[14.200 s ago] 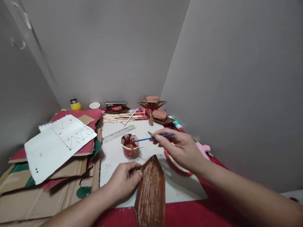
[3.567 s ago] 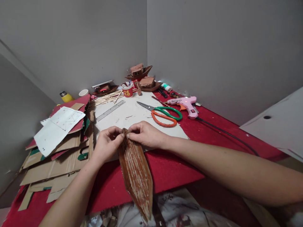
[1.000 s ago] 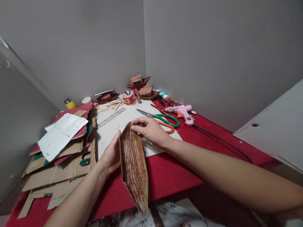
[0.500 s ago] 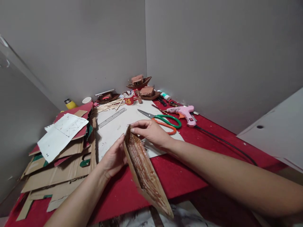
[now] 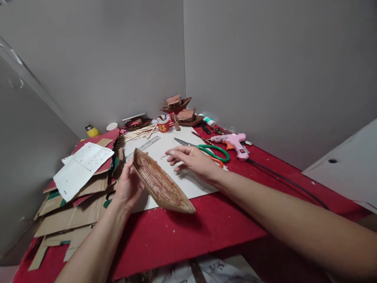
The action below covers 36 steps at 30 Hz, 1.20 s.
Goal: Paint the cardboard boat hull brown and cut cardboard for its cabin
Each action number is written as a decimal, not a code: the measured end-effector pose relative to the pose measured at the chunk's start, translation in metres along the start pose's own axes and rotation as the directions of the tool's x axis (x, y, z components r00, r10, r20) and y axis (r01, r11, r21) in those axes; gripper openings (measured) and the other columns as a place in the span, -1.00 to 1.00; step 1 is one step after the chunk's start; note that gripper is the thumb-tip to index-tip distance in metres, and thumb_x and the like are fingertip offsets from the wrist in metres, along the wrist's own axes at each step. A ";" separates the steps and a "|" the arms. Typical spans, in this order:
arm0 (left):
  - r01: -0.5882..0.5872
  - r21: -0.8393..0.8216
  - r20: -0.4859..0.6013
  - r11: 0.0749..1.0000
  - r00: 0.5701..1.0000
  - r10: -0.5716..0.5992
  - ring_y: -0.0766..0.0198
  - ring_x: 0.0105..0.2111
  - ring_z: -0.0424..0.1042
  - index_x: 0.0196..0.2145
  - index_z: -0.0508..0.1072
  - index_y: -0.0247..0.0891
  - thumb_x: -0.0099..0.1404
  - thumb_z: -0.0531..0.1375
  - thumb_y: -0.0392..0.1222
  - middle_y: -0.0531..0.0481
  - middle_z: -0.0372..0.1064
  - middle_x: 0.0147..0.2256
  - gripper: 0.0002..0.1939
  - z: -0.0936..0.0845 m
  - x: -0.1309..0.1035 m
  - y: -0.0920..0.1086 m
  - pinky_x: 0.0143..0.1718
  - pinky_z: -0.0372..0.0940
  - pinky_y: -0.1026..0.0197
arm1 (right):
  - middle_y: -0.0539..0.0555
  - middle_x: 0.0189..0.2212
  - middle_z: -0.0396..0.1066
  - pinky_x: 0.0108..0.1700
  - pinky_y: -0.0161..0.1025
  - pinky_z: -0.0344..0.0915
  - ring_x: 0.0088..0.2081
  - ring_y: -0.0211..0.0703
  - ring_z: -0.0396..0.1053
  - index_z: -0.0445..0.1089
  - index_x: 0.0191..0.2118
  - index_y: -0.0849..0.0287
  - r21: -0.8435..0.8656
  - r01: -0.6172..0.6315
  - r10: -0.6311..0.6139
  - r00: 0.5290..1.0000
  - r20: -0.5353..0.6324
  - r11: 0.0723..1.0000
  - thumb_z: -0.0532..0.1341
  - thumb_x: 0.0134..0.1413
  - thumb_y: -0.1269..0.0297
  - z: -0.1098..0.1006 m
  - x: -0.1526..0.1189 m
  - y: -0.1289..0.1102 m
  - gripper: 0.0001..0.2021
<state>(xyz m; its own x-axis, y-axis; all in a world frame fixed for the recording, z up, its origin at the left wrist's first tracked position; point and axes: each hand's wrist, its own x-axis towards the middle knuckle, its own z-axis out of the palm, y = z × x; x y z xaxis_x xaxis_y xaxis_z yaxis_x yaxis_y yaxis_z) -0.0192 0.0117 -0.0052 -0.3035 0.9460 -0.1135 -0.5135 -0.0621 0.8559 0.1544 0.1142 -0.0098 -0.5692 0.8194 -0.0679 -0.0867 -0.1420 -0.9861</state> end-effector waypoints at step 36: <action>-0.120 0.335 0.061 0.934 0.992 0.106 0.20 -0.27 0.58 0.12 0.29 -0.10 0.12 0.44 -0.18 -0.08 0.43 -0.02 -0.34 -0.025 0.010 0.004 -0.34 0.50 0.23 | 0.01 -0.53 0.40 -0.64 -0.37 0.27 -0.58 -0.28 0.36 0.46 -0.13 0.22 0.065 -0.196 0.200 0.978 -0.055 0.978 0.08 0.30 -0.06 -0.025 0.028 0.004 -0.58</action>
<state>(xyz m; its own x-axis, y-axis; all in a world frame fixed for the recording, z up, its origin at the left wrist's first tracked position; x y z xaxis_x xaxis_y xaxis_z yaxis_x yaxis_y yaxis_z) -0.0442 0.0132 -0.0153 -0.3062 0.9519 0.0090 -0.1742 -0.0653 0.9825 0.1585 0.1502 -0.0193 -0.5293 0.8038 -0.2715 -0.0268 -0.3357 -0.9416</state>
